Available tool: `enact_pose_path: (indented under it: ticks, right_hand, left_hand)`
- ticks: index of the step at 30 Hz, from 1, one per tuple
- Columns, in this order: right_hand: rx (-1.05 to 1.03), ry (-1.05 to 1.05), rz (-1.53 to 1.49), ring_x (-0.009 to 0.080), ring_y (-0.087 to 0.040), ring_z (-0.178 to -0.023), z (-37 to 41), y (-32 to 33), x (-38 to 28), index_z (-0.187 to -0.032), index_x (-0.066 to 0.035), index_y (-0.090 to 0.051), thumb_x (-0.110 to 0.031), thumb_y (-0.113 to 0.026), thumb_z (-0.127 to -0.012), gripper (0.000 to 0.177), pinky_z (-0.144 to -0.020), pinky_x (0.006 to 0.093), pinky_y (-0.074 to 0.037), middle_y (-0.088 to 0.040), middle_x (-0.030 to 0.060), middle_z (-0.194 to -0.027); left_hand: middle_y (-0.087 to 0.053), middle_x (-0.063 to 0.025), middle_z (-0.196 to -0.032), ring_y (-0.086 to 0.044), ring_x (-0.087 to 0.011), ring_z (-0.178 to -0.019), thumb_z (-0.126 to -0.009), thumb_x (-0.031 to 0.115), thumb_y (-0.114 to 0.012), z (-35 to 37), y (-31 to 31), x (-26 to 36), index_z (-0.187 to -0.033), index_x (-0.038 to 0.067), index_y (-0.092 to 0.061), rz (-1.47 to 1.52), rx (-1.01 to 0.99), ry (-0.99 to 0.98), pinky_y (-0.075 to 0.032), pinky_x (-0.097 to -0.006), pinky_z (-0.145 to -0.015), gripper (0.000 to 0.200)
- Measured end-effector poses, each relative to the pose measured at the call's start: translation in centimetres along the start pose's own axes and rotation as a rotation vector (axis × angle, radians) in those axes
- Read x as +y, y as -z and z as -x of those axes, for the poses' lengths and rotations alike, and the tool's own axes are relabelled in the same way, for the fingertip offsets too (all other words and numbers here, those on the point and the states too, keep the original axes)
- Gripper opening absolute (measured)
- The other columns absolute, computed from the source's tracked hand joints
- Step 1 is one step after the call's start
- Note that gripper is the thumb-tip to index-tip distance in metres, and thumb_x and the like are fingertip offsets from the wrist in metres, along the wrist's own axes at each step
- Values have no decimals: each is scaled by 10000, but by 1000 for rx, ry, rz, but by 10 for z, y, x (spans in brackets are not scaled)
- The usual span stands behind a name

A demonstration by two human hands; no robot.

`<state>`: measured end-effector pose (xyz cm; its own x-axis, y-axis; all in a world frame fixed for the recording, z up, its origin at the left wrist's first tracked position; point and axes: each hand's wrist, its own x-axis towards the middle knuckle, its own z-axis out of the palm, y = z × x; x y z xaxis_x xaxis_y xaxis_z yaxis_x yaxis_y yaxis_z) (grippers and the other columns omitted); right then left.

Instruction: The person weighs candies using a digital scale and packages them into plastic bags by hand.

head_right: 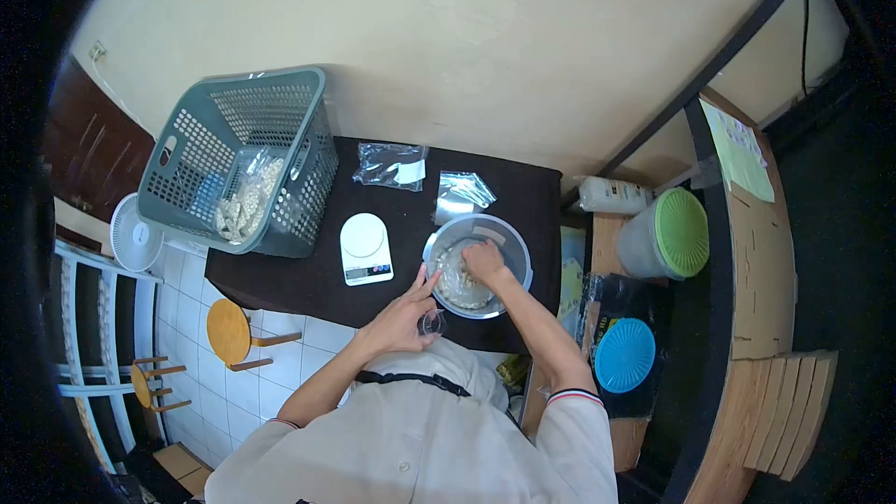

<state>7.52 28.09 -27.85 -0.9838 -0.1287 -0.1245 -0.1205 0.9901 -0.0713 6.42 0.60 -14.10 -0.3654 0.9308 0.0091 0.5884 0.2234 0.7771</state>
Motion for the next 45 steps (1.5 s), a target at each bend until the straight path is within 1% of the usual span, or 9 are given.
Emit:
enact_pose_path:
  ticks: [5,8,12,13,17,20,26,41,45]
  right_hand:
    - [-238,-180,-231,361,-747,-978,-8,-3,16,-874,-49,-789,-207,-698,-834,187,-909,521,-536,-769,198,-958]
    - [-442,-175,-510,387,-739,-968,-5,-25,22,-811,-40,-782,-184,-735,-771,156,-881,505,-547,-763,216,-909]
    - [-363,-158,-528,416,-732,-890,-1,-3,17,-778,-40,-775,-133,-720,-747,112,-843,488,-560,-754,217,-881]
    - [-353,-103,-511,419,-732,-865,1,-1,18,-772,-39,-771,-127,-718,-744,107,-827,482,-566,-752,217,-887]
    - [-193,-111,-501,404,-726,-794,6,10,19,-741,-10,-744,-117,-712,-748,112,-737,471,-559,-734,228,-835]
    - [-249,-109,-544,365,-693,-687,2,8,19,-746,2,-732,-112,-707,-780,121,-647,464,-517,-710,200,-743]
    - [-282,-12,-453,317,-692,-649,-7,28,24,-781,3,-750,-67,-680,-799,101,-602,444,-513,-702,201,-716]
    - [-169,-66,-805,203,-709,-674,33,95,25,-974,101,-704,-60,-602,-970,191,-618,358,-607,-677,116,-753]
    - [-166,-145,-823,207,-710,-667,42,150,22,-959,118,-693,-70,-608,-975,207,-627,365,-613,-687,134,-744]
  left_hand:
    - [-317,-340,-1608,-145,-457,-1575,-620,173,-818,-8,11,17,-833,-14,-656,-279,-39,-123,-84,-613,-1280,327]
    - [-263,-299,-1652,-113,-432,-1587,-653,190,-823,-31,8,16,-823,0,-650,-145,-218,-281,-48,-615,-1285,308]
    - [-416,-290,-1548,-348,-418,-1490,-662,308,-795,-68,-1,7,-857,-21,-679,-118,-418,-189,-285,-672,-1159,400]
    - [-618,-295,-1309,-577,-412,-1269,-662,319,-790,-73,1,12,-889,-41,-700,-118,-430,-135,-371,-638,-1068,435]
    - [-736,-230,-848,-702,-431,-932,-681,352,-799,-75,1,5,-931,-35,-728,-192,-547,-80,-388,-587,-1034,466]
    - [-713,-220,-849,-687,-418,-947,-724,387,-799,-69,15,10,-895,-6,-698,-259,-574,-68,-382,-525,-1006,440]
    - [-678,-185,-913,-657,-381,-1056,-711,364,-833,-56,24,11,-956,11,-650,-259,-647,-34,-259,-625,-1183,467]
    - [-622,-114,-945,-631,-319,-1069,-726,346,-868,-25,25,12,-879,57,-574,-102,-330,-222,-170,-625,-1253,439]
    - [-667,-145,-937,-675,-330,-987,-741,313,-895,-28,32,25,-895,39,-582,91,-164,-84,-429,-516,-1075,443]
